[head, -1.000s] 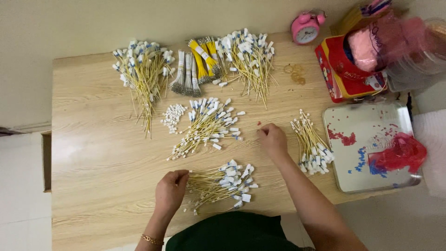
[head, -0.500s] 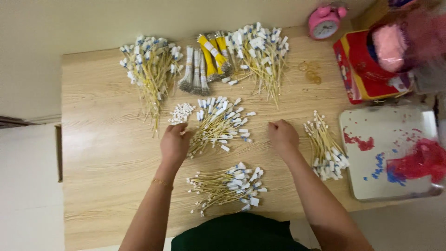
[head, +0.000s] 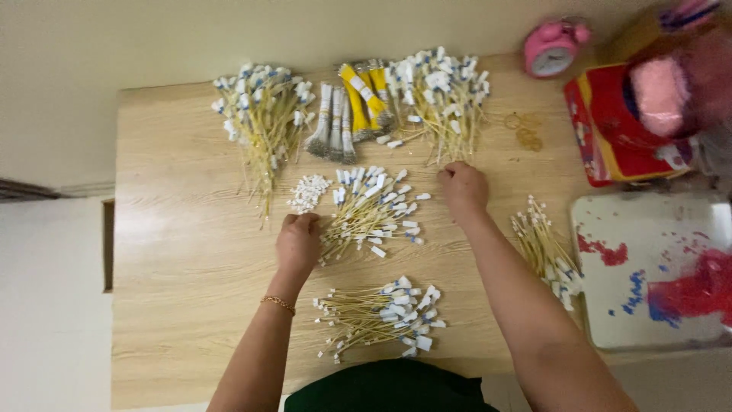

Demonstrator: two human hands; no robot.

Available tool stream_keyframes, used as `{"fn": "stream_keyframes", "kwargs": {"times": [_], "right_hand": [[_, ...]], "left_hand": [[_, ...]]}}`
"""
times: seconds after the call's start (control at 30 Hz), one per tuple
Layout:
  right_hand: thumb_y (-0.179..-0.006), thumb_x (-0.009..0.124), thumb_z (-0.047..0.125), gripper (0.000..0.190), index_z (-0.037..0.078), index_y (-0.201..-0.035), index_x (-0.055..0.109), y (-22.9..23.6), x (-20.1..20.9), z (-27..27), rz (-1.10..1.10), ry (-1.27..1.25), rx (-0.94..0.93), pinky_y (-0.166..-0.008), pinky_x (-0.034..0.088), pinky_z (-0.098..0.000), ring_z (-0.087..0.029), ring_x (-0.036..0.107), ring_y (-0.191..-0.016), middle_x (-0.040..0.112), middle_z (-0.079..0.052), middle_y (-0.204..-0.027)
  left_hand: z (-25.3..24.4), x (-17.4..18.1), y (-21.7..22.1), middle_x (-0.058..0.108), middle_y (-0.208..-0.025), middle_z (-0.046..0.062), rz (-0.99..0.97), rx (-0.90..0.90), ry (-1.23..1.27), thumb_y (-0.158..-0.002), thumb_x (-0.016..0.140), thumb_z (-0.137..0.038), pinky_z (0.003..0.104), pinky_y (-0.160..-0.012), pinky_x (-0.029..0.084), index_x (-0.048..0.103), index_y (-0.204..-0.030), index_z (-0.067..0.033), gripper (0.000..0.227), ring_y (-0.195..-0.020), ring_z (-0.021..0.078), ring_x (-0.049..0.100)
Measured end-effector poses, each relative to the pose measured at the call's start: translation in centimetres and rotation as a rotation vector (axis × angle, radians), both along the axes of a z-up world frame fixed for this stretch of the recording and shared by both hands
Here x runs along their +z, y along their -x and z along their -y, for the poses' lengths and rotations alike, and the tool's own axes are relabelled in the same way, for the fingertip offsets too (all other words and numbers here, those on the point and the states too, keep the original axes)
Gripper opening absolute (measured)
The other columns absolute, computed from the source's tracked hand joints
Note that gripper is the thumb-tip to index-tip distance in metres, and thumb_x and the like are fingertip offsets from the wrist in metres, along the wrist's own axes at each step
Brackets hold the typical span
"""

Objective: Bundling small electronic wire connectors by hand at a workbench.

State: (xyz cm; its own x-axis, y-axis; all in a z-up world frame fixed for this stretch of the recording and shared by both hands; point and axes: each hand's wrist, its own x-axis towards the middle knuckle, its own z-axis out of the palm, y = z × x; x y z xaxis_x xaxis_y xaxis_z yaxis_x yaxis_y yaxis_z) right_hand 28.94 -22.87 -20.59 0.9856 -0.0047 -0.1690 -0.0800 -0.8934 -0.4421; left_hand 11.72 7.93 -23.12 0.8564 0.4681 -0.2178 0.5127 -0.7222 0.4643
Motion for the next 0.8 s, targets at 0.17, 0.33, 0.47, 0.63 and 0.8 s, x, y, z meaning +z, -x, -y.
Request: {"fn": "stream_keyframes", "kwargs": {"times": [0.17,0.33,0.47,0.63,0.8], "right_hand": [[-0.091,0.061,0.031,0.023,0.017,-0.090,0.079,-1.8,-3.6,-0.3,0.028,0.186,-0.004,-0.076,0.060,-0.0531,-0.039,0.075,-0.088,0.076,-0.015,-0.084],[-0.091,0.059,0.030,0.025,0.013,-0.086,0.078,-0.5,-2.4,-0.6,0.003,0.310,0.014,-0.072,0.061,-0.0519,-0.038,0.077,-0.084,0.075,-0.016,-0.080],[-0.093,0.063,0.023,0.023,0.002,-0.091,0.070,2.2,-0.8,-0.1,0.144,0.024,0.041,-0.071,0.058,-0.0540,-0.043,0.073,-0.083,0.070,-0.022,-0.079],[-0.094,0.067,0.022,0.021,0.005,-0.083,0.069,7.5,6.3,-0.1,-0.026,-0.387,-0.037,-0.062,0.053,-0.0435,-0.029,0.068,-0.064,0.067,-0.014,-0.068],[-0.100,0.060,0.005,0.008,-0.002,-0.102,0.059,13.4,10.7,-0.7,-0.204,-0.970,-0.258,-0.062,0.056,-0.0259,-0.015,0.063,-0.071,0.061,-0.010,-0.087]], "left_hand": [[-0.3,0.4,0.9,0.065,-0.098,0.009,0.048,-0.005,0.014,-0.092,0.068,-0.029,0.048,-0.072,0.061,0.076,-0.107,-0.0227,0.019,-0.087,0.0375,0.073],[0.5,1.7,0.8,0.065,-0.096,0.007,0.061,-0.021,-0.001,-0.091,0.068,-0.033,0.046,-0.070,0.061,0.076,-0.106,-0.0253,0.018,-0.086,0.0353,0.073],[1.1,2.7,0.7,0.065,-0.096,0.003,0.164,-0.046,0.018,-0.090,0.072,-0.033,0.042,-0.070,0.061,0.076,-0.105,-0.0266,0.017,-0.087,0.0310,0.074],[2.5,3.7,-0.7,0.064,-0.088,0.008,0.326,-0.170,0.074,-0.088,0.076,-0.029,0.047,-0.065,0.059,0.077,-0.100,-0.0237,0.013,-0.082,0.0368,0.072],[4.0,1.6,-2.4,0.065,-0.089,0.000,0.206,-0.162,-0.041,-0.086,0.076,-0.039,0.040,-0.070,0.062,0.078,-0.099,-0.0298,0.016,-0.084,0.0270,0.073]]}}
